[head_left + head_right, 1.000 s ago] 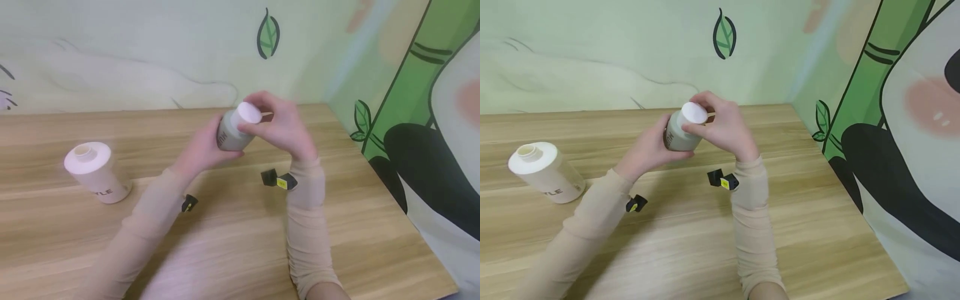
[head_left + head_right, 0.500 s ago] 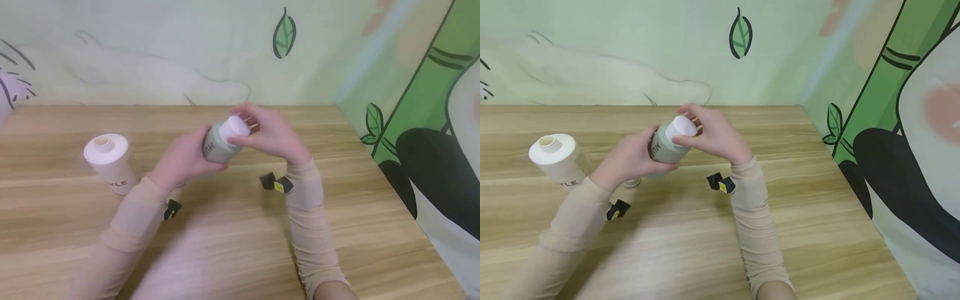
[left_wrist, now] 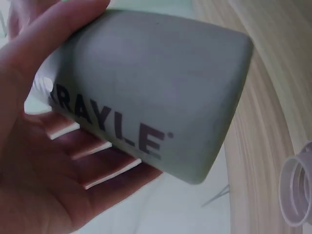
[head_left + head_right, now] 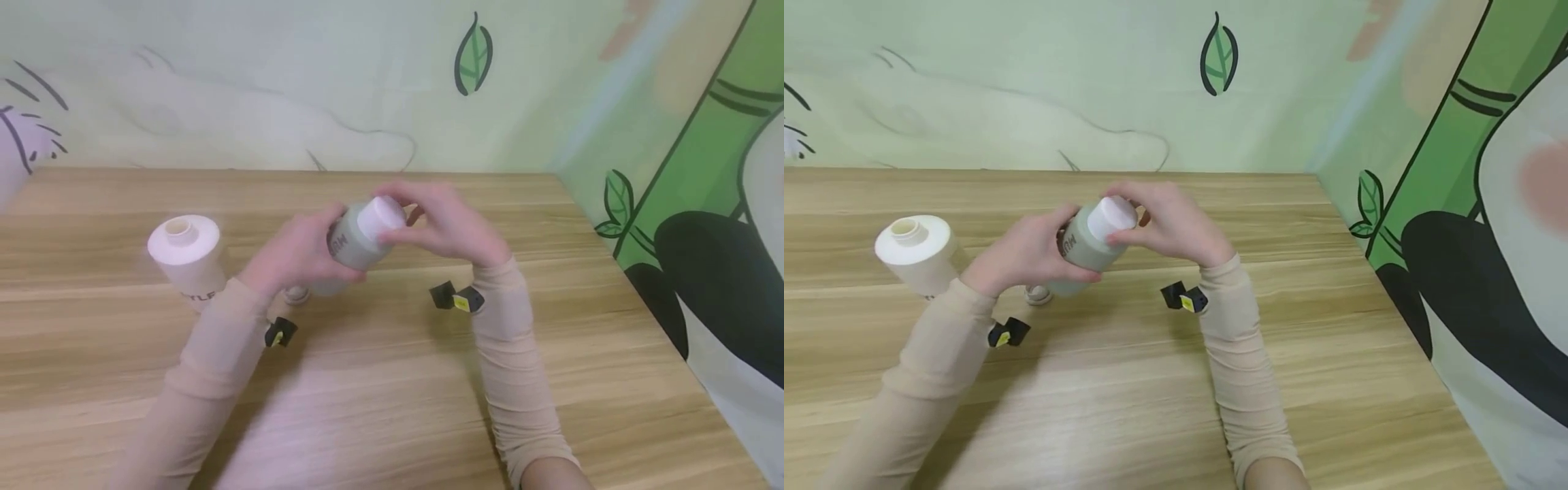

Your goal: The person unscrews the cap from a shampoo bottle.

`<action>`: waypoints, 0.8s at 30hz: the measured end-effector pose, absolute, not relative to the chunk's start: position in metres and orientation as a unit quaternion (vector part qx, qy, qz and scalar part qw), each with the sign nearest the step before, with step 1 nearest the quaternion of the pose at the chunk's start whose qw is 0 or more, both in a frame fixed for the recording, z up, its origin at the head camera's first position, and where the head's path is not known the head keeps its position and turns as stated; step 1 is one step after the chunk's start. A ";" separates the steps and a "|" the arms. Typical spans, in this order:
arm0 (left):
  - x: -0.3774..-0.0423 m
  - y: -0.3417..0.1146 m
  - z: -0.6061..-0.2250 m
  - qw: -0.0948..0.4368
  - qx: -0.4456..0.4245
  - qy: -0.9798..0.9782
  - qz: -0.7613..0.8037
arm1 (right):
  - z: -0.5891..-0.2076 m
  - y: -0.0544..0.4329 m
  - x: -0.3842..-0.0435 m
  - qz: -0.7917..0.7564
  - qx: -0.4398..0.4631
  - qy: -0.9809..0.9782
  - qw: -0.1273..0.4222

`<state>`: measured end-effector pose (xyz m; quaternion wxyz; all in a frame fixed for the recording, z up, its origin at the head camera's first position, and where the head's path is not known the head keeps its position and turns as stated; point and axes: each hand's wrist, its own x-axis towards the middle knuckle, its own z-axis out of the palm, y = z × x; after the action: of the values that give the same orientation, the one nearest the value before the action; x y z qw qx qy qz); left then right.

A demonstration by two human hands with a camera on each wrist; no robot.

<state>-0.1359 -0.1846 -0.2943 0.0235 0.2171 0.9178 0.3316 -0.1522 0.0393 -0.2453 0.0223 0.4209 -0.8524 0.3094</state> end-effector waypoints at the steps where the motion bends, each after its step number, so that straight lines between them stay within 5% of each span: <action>1: -0.136 -0.186 -0.293 0.025 0.221 0.916 0.334 | -0.245 0.040 -0.152 0.307 0.431 -0.848 0.024; 9: -0.135 -0.192 -0.288 0.031 0.216 0.921 0.323 | -0.245 0.039 -0.151 0.314 0.458 -0.831 0.020; 24: -0.133 -0.194 -0.286 0.036 0.207 0.931 0.298 | -0.236 0.029 -0.136 0.276 0.359 -0.891 0.030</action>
<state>-0.1328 -0.1943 -0.2858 0.0360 0.2067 0.9313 0.2977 -0.1363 0.0292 -0.2365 0.0299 0.3591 -0.8911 0.2758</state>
